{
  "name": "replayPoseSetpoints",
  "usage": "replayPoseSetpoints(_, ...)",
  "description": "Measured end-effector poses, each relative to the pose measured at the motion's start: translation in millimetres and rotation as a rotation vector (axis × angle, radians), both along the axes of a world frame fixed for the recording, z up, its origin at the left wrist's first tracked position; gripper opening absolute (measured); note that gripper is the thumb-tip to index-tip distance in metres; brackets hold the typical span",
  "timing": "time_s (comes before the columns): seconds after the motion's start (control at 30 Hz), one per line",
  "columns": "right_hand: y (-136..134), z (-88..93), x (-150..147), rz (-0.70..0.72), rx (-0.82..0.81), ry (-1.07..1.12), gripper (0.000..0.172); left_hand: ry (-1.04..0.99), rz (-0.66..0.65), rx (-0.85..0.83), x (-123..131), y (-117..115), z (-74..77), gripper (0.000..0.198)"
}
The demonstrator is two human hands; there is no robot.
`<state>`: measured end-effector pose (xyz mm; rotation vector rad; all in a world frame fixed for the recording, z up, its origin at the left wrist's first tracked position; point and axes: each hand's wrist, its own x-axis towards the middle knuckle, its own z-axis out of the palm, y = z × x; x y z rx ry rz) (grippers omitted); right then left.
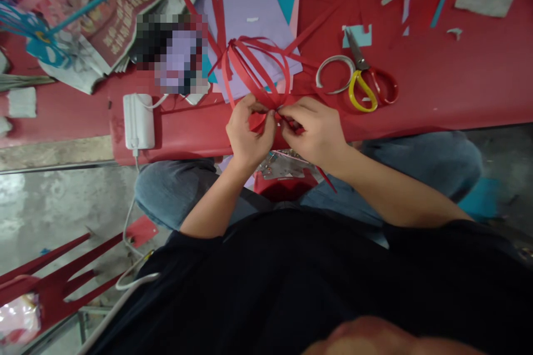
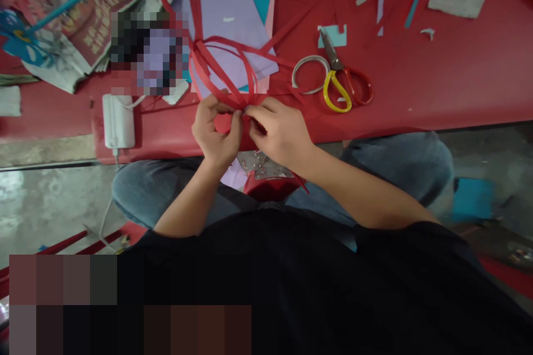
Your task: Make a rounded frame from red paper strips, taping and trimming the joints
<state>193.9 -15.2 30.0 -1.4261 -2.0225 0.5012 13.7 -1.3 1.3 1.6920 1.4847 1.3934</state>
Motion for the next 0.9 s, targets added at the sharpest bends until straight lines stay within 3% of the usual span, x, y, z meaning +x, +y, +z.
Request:
replayPoseSetpoints(0.17,0,1.5,1,0.003,0.023,0.006,0.03,-0.044,-0.051,0.069,-1,3,2.9,0.011)
replayPoseSetpoints(0.43,0,4.4,0,-0.019,-0.011,0.013,0.029,-0.175,-0.04,0.009,2,10,-4.7,0.023)
replayPoseSetpoints(0.7,1,4.1,1,-0.024,0.009,0.011,0.031,-0.139,-0.055,-0.038,3,9,-3.9,0.017)
replayPoseSetpoints(0.9,-1,-1.4,1,-0.027,0.016,0.08,0.031,-0.153,-0.066,-0.011,5,12,-5.5,0.029)
